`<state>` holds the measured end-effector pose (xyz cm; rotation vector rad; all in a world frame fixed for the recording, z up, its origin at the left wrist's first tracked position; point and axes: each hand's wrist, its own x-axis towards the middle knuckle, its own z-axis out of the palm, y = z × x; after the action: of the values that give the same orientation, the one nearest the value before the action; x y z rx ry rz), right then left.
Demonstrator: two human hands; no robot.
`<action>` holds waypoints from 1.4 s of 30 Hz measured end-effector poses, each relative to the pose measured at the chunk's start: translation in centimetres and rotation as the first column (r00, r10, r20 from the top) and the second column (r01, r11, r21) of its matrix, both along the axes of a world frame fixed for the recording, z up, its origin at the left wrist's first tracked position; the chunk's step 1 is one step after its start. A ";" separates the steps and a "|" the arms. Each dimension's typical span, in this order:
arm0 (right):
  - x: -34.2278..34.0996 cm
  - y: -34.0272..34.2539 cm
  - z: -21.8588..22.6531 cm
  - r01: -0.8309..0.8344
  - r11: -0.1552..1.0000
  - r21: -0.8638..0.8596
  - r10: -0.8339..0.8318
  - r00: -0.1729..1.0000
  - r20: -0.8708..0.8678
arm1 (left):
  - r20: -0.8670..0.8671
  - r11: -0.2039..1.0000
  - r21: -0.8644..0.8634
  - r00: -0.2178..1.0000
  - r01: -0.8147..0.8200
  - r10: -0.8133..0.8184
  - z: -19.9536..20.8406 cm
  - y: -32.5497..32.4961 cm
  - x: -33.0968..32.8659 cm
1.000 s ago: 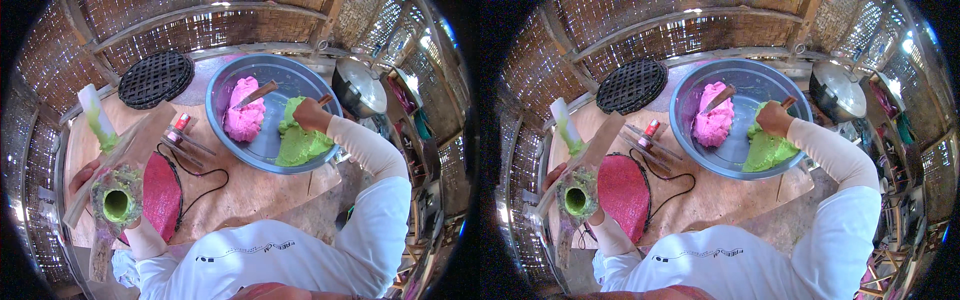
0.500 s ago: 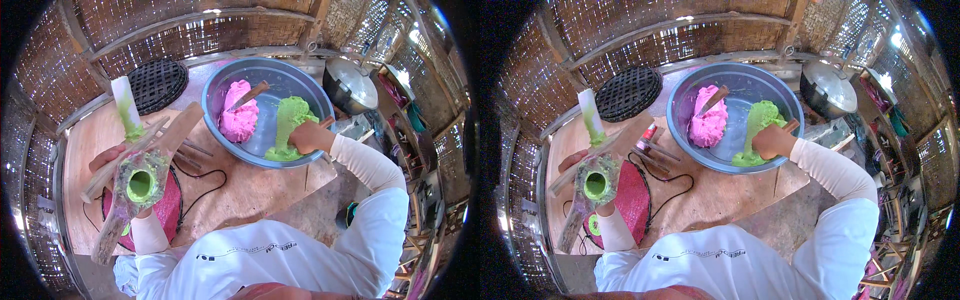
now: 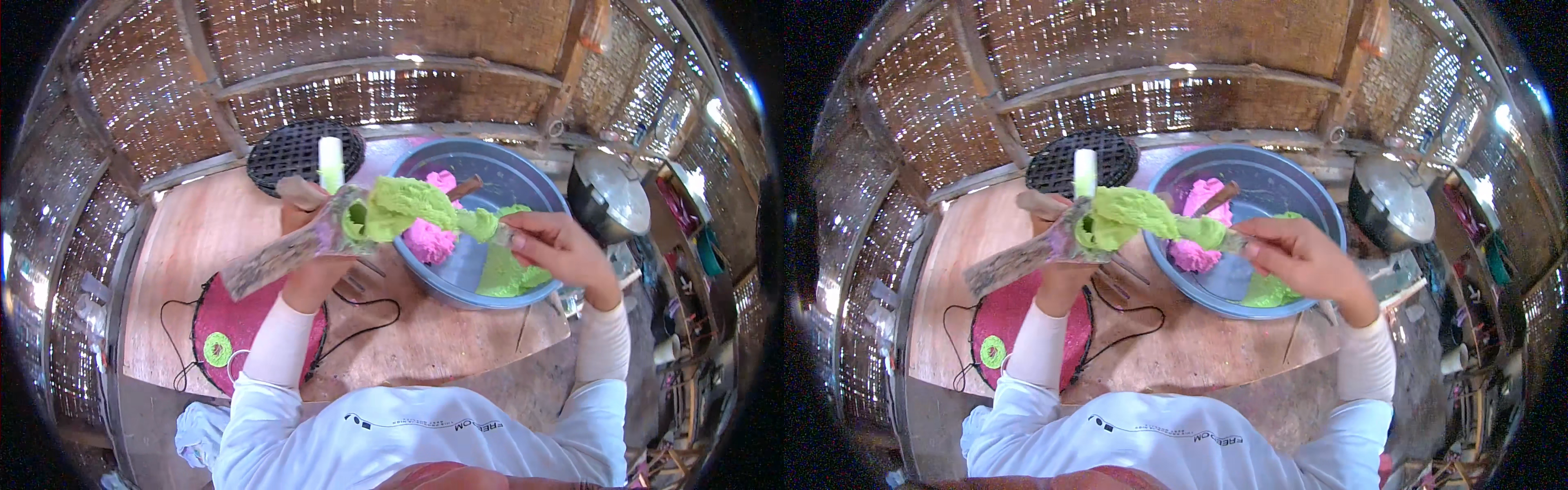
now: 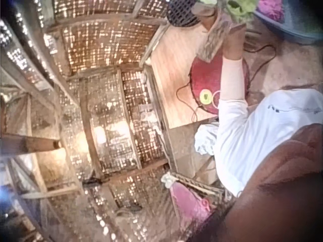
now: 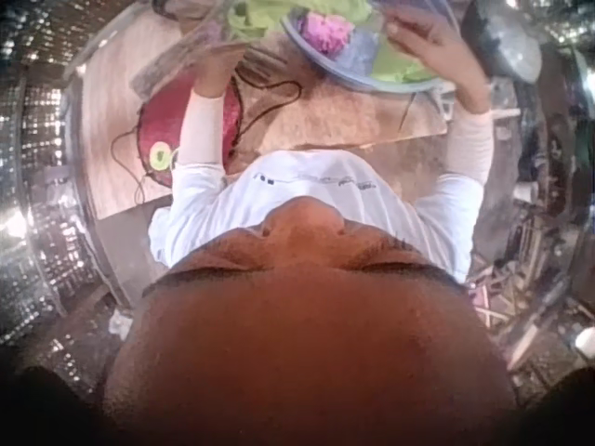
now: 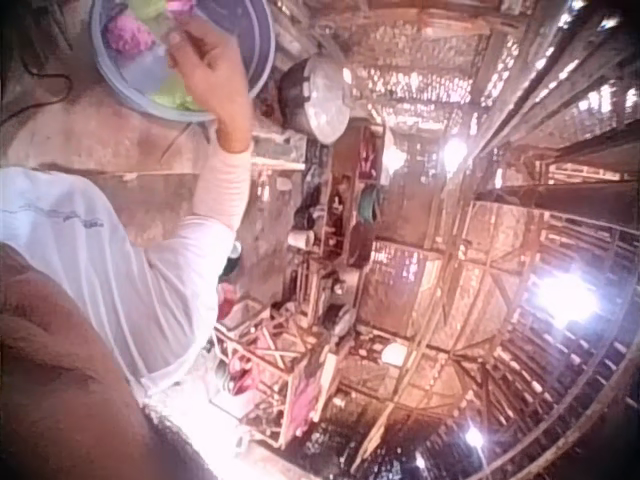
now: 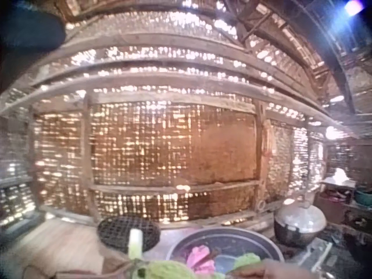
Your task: The person prepares and steams colorful decorative cakes in a rustic kitchen. They arrange pink and green circular cake pieces on a tray, place the tray into a steamer, and later remove it to stack the finished cakes. The person also uses a wooden tool to scoop green dough into small molds on a tray.
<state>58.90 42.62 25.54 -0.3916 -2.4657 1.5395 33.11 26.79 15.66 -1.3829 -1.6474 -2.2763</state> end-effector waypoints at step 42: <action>-4.2 -9.2 -9.6 0.241 0.888 0.392 -0.070 0.913 -0.402 | 0.170 0.928 0.227 0.950 -0.295 0.260 2.5 -4.1 1.6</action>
<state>54.72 33.38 15.99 -0.1865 -2.3037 0.8576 34.72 22.73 18.13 -0.8952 -1.4157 -2.3501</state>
